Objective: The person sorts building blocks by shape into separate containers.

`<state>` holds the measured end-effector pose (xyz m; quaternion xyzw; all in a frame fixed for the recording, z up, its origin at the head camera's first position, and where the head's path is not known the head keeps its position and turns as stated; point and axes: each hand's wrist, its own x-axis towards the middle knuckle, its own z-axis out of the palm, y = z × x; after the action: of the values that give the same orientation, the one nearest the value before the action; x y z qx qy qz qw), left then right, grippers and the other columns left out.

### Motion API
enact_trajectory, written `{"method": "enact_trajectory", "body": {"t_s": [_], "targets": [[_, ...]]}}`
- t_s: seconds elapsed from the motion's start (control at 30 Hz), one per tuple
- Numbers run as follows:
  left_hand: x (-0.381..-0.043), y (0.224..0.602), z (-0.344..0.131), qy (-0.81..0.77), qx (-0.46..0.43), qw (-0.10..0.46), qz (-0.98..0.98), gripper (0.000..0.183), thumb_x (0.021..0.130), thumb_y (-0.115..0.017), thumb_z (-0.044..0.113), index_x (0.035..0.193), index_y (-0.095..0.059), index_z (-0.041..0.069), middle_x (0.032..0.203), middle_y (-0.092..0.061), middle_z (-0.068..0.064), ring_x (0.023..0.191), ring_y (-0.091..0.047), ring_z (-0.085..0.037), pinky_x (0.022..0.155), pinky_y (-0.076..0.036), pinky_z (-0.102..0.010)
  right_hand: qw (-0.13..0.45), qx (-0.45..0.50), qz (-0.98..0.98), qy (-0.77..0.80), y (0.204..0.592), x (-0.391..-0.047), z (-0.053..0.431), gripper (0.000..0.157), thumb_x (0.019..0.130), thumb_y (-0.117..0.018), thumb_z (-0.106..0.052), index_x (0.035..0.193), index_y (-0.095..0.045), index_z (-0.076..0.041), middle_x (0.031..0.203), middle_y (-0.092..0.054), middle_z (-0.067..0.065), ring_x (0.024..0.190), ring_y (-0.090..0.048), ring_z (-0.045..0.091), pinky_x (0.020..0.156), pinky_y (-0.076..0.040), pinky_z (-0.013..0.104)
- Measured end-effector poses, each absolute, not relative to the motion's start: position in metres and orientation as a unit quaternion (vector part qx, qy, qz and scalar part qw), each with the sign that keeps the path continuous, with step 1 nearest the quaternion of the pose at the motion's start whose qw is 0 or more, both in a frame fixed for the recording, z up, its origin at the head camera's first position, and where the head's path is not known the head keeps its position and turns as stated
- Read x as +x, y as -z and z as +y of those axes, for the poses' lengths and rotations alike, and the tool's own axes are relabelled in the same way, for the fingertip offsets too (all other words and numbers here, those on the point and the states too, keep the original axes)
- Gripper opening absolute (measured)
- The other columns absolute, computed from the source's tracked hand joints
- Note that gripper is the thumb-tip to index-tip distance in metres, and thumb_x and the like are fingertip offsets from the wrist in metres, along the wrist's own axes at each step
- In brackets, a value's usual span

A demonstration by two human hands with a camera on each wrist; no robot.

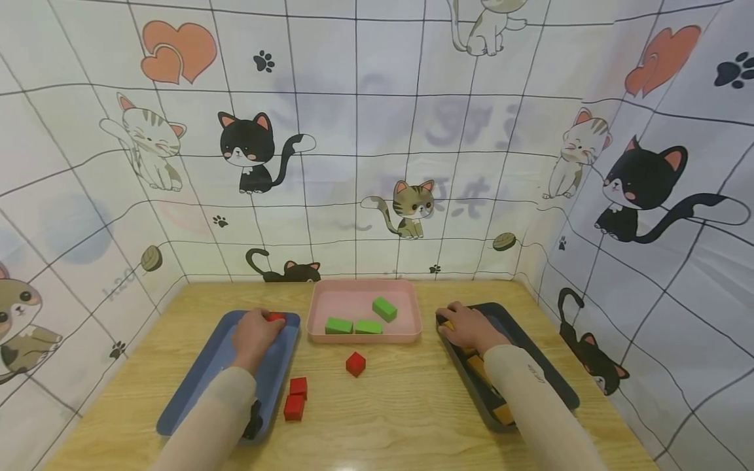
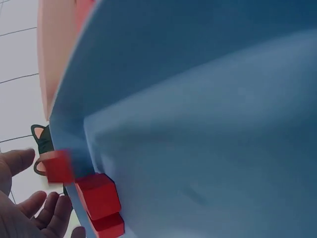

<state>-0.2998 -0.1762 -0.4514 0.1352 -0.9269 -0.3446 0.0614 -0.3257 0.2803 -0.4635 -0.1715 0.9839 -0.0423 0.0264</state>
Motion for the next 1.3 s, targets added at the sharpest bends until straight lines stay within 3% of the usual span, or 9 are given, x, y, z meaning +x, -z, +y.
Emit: {"method": "enact_trajectory", "body": {"t_s": [0.17, 0.43, 0.73, 1.13, 1.3], "targets": [[-0.3, 0.452, -0.176, 0.346, 0.126, 0.048, -0.929, 0.064, 0.093, -0.065, 0.031, 0.143, -0.045, -0.004, 0.14, -0.05, -0.027, 0.123, -0.049, -0.047, 0.096, -0.036, -0.067, 0.028, -0.18, 0.982, 0.042, 0.462, -0.326, 0.28, 0.048, 0.102, -0.056, -0.033, 0.144, -0.051, -0.011, 0.139, -0.047, 0.023, 0.116, -0.056, 0.041, 0.101, -0.04, 0.059], [-0.301, 0.449, -0.169, 0.345, 0.109, 0.058, -0.93, 0.061, 0.093, -0.066, 0.029, 0.141, -0.048, -0.003, 0.137, -0.053, -0.026, 0.122, -0.051, -0.046, 0.098, -0.034, -0.067, 0.027, -0.182, 0.982, 0.038, 0.461, -0.324, 0.28, 0.047, 0.101, -0.057, -0.032, 0.143, -0.052, -0.01, 0.138, -0.047, 0.023, 0.115, -0.056, 0.042, 0.1, -0.04, 0.06], [-0.298, 0.442, -0.159, 0.366, 0.079, 0.055, -0.926, 0.061, 0.094, -0.065, 0.03, 0.142, -0.047, -0.003, 0.14, -0.05, -0.027, 0.124, -0.05, -0.044, 0.099, -0.039, -0.061, 0.026, -0.179, 0.983, 0.044, 0.459, -0.322, 0.279, 0.047, 0.101, -0.057, -0.032, 0.143, -0.051, -0.011, 0.138, -0.047, 0.023, 0.115, -0.057, 0.042, 0.099, -0.042, 0.06], [-0.294, 0.437, -0.131, 0.368, 0.034, 0.071, -0.926, 0.058, 0.09, -0.068, 0.031, 0.135, -0.055, -0.002, 0.117, -0.064, -0.022, 0.104, -0.06, -0.035, 0.083, -0.048, -0.052, 0.027, -0.178, 0.983, 0.046, 0.465, -0.325, 0.282, 0.047, 0.102, -0.057, -0.032, 0.144, -0.051, -0.011, 0.138, -0.046, 0.024, 0.115, -0.056, 0.042, 0.098, -0.041, 0.06], [-0.29, 0.436, -0.121, 0.379, 0.021, 0.067, -0.923, 0.058, 0.091, -0.069, 0.032, 0.135, -0.055, -0.003, 0.119, -0.063, -0.022, 0.105, -0.06, -0.036, 0.084, -0.049, -0.052, 0.027, -0.177, 0.983, 0.048, 0.466, -0.326, 0.282, 0.047, 0.101, -0.057, -0.032, 0.144, -0.051, -0.012, 0.138, -0.046, 0.023, 0.115, -0.056, 0.043, 0.098, -0.041, 0.06]]}}
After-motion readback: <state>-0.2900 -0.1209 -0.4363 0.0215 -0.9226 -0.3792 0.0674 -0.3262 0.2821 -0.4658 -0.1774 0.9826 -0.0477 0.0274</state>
